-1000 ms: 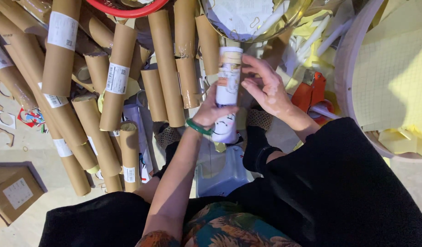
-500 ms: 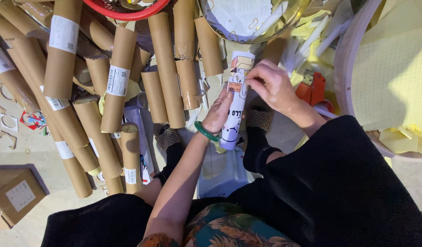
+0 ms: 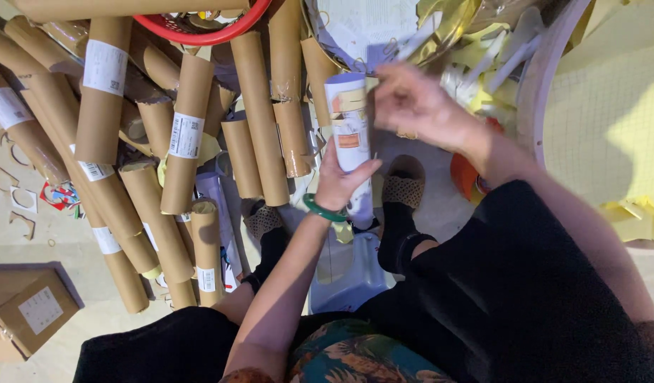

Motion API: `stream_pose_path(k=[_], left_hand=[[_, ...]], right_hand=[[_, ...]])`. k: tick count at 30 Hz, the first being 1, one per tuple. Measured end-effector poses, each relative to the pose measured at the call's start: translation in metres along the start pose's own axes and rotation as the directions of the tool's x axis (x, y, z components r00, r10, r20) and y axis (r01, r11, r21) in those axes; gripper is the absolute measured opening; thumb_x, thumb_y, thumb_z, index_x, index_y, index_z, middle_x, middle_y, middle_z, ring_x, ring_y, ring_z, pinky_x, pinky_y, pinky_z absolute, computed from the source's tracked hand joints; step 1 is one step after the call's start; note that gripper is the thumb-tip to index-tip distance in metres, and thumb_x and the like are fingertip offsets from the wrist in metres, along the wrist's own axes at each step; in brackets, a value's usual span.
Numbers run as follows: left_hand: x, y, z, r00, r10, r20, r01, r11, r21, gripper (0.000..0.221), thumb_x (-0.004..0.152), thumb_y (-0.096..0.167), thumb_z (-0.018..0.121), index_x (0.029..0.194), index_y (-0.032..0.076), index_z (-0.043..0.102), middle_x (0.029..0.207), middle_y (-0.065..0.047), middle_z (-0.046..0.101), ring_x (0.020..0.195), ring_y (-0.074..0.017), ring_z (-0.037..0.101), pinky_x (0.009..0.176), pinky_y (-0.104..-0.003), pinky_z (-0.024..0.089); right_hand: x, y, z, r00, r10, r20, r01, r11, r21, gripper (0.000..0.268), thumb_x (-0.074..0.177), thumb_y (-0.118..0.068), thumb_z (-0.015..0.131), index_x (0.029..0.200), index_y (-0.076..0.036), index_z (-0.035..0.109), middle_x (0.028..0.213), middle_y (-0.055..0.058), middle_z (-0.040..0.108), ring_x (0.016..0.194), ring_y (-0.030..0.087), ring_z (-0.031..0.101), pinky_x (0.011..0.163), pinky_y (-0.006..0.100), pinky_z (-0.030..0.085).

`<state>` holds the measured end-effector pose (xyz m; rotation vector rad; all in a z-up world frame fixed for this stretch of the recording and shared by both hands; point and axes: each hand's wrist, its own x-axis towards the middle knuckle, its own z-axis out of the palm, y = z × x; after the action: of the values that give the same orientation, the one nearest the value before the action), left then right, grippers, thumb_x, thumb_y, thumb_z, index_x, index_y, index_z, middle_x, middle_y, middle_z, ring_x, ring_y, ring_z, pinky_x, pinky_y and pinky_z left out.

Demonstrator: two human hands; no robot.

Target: Packing drawings or prints into cardboard shipping tubes and sealing them with tape.

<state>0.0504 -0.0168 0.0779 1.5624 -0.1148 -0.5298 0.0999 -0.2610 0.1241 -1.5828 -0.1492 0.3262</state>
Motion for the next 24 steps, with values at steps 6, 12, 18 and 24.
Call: stream_pose_path(k=[6,12,18,24], left_hand=[[-0.003,0.028,0.009,0.930,0.368,0.005,-0.300,0.750,0.590,0.113,0.081,0.027,0.093,0.163,0.000,0.019,0.144,-0.022,0.046,0.129,-0.0313,0.056,0.106,-0.043,0.056],[0.015,0.054,-0.020,0.969,0.138,0.207,-0.176,0.968,0.178,0.119,0.063,0.025,0.094,0.156,-0.001,0.025,0.146,-0.027,0.047,0.133,-0.0364,0.052,0.109,-0.048,0.048],[0.041,-0.006,-0.047,0.962,-0.219,0.160,0.267,0.663,-0.699,0.051,0.088,0.028,0.079,0.122,-0.003,0.057,0.102,-0.016,0.072,0.091,-0.0314,0.071,0.085,-0.047,0.058],[0.064,0.018,-0.059,0.915,-0.301,-0.270,-0.167,0.329,-0.930,0.032,0.096,0.035,0.072,0.107,0.007,0.060,0.094,-0.005,0.069,0.089,-0.0201,0.068,0.096,-0.043,0.056]], right_hand=[[-0.032,0.000,0.057,0.972,0.062,-0.226,-0.051,0.997,0.055,0.058,0.084,-0.007,0.088,0.132,-0.001,0.058,0.121,0.009,0.071,0.113,0.018,0.069,0.101,0.035,0.057],[-0.039,-0.022,0.051,0.991,0.137,0.011,-0.137,0.978,0.158,0.061,0.077,-0.001,0.084,0.133,0.002,0.059,0.120,0.010,0.073,0.111,0.019,0.067,0.098,0.035,0.055],[-0.027,-0.046,0.044,0.929,-0.144,-0.342,0.119,0.988,-0.094,0.061,0.090,-0.009,0.076,0.143,0.001,0.049,0.129,0.010,0.061,0.110,0.018,0.062,0.091,0.028,0.057],[-0.051,-0.011,0.054,0.965,0.261,-0.036,-0.242,0.931,0.273,0.022,0.109,-0.008,0.057,0.118,0.003,0.074,0.095,0.011,0.075,0.079,0.016,0.068,0.071,0.026,0.058]])
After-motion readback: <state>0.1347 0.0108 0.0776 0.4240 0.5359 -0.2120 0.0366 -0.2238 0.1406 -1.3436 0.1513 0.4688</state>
